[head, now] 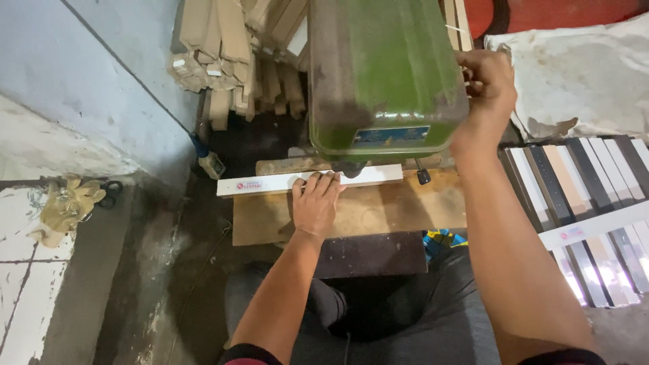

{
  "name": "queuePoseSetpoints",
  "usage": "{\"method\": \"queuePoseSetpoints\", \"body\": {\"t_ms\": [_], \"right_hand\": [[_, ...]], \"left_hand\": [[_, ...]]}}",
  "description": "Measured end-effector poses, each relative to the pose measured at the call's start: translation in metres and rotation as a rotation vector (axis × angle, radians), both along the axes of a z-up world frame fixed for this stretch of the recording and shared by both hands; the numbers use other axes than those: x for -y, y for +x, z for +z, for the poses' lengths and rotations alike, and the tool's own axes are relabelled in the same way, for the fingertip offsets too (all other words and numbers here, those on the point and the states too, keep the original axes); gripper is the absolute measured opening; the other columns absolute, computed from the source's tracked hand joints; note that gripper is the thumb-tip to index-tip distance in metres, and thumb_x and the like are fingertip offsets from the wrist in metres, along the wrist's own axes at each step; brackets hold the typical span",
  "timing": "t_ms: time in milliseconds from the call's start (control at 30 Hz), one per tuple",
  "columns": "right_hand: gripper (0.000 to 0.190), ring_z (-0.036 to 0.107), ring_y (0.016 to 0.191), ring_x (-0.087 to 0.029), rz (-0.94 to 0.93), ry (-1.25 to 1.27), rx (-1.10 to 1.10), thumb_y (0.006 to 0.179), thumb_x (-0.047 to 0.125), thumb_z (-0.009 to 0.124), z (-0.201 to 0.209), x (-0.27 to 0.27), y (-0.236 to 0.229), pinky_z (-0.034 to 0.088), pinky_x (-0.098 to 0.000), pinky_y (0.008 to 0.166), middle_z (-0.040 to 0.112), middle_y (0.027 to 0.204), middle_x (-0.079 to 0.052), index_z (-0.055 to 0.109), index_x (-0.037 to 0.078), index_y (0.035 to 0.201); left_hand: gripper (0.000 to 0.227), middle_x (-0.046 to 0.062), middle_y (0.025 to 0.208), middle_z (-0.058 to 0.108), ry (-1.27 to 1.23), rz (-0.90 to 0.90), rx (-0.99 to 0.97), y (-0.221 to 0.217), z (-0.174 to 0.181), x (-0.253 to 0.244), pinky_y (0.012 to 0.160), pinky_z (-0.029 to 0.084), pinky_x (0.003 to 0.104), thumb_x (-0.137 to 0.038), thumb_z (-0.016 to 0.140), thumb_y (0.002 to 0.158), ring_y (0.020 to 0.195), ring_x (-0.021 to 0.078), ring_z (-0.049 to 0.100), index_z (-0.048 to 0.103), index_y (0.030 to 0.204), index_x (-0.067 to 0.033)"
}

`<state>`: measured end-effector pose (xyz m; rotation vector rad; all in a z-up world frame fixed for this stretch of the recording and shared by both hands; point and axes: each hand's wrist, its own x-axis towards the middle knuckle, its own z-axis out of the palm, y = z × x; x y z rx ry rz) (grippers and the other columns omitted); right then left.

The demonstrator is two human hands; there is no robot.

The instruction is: Operating a punch machine to create holes in long strips and stacking the finished products.

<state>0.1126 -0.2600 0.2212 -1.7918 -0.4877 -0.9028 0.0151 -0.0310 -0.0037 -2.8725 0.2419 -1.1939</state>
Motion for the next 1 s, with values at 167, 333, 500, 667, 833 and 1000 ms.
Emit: {"method": "queuePoseSetpoints", "body": {"t_ms": [167, 333, 500, 667, 833, 1000], "right_hand": [[0.028, 0.057, 0.088, -0.019, -0.006, -0.119, -0.011, 0.094, -0.005, 0.068, -0.010, 0.004, 0.021, 0.045, -0.0320, 0.067, 0.064, 0.105, -0.005, 0.073, 0.005, 0.120], [0.028, 0.057, 0.083, -0.019, -0.013, -0.243, -0.274, 0.086, 0.004, 0.057, -0.028, 0.012, 0.035, 0.045, -0.0337, 0.064, 0.061, 0.093, -0.006, 0.065, 0.004, 0.113], [0.028, 0.057, 0.074, -0.022, -0.004, -0.369, -0.458, 0.080, -0.002, 0.050, -0.056, 0.020, 0.041, 0.046, -0.0363, 0.057, 0.061, 0.085, -0.010, 0.061, 0.002, 0.105], [0.031, 0.064, 0.087, -0.035, -0.005, -0.487, -0.623, 0.079, 0.005, 0.051, -0.068, 0.030, 0.034, 0.050, -0.0475, 0.072, 0.067, 0.091, -0.019, 0.069, -0.001, 0.104], [0.036, 0.069, 0.097, -0.045, 0.000, -0.574, -0.766, 0.078, 0.010, 0.053, -0.085, 0.036, 0.008, 0.053, -0.0560, 0.083, 0.072, 0.095, -0.026, 0.074, -0.004, 0.103], [0.033, 0.070, 0.090, -0.047, 0.257, -0.349, -1.060, 0.086, 0.010, 0.047, -0.063, 0.039, -0.061, 0.053, -0.0518, 0.087, 0.074, 0.091, -0.031, 0.077, -0.003, 0.083]], "left_hand": [[0.022, -0.005, 0.113, 0.066, 0.006, -0.019, 0.049, 0.001, -0.003, 0.000, 0.097, 0.039, 0.042, -0.028, 0.077, 0.095, 0.108, 0.0190, 0.057, 0.075, 0.115, -0.0195], [0.025, -0.006, 0.107, 0.066, -0.004, -0.009, 0.098, 0.001, 0.003, 0.004, 0.095, 0.040, 0.040, -0.042, 0.077, 0.096, 0.103, 0.0174, 0.058, 0.074, 0.110, -0.0208], [0.029, 0.001, 0.107, 0.066, -0.093, -0.064, 0.054, 0.007, -0.020, 0.002, 0.095, 0.037, 0.042, -0.040, 0.060, 0.105, 0.109, 0.0186, 0.059, 0.071, 0.117, -0.0159], [0.026, 0.001, 0.105, 0.067, -0.100, -0.068, 0.039, 0.008, -0.026, 0.002, 0.097, 0.035, 0.043, -0.036, 0.064, 0.103, 0.108, 0.0185, 0.059, 0.073, 0.115, -0.0153], [0.028, 0.000, 0.107, 0.066, -0.097, -0.053, 0.028, 0.007, -0.027, 0.002, 0.098, 0.035, 0.044, -0.039, 0.063, 0.103, 0.109, 0.0182, 0.059, 0.071, 0.115, -0.0163], [0.027, 0.000, 0.109, 0.065, -0.118, -0.058, 0.026, 0.006, -0.026, 0.001, 0.099, 0.035, 0.045, -0.039, 0.061, 0.104, 0.111, 0.0183, 0.058, 0.069, 0.118, -0.0169]]}}
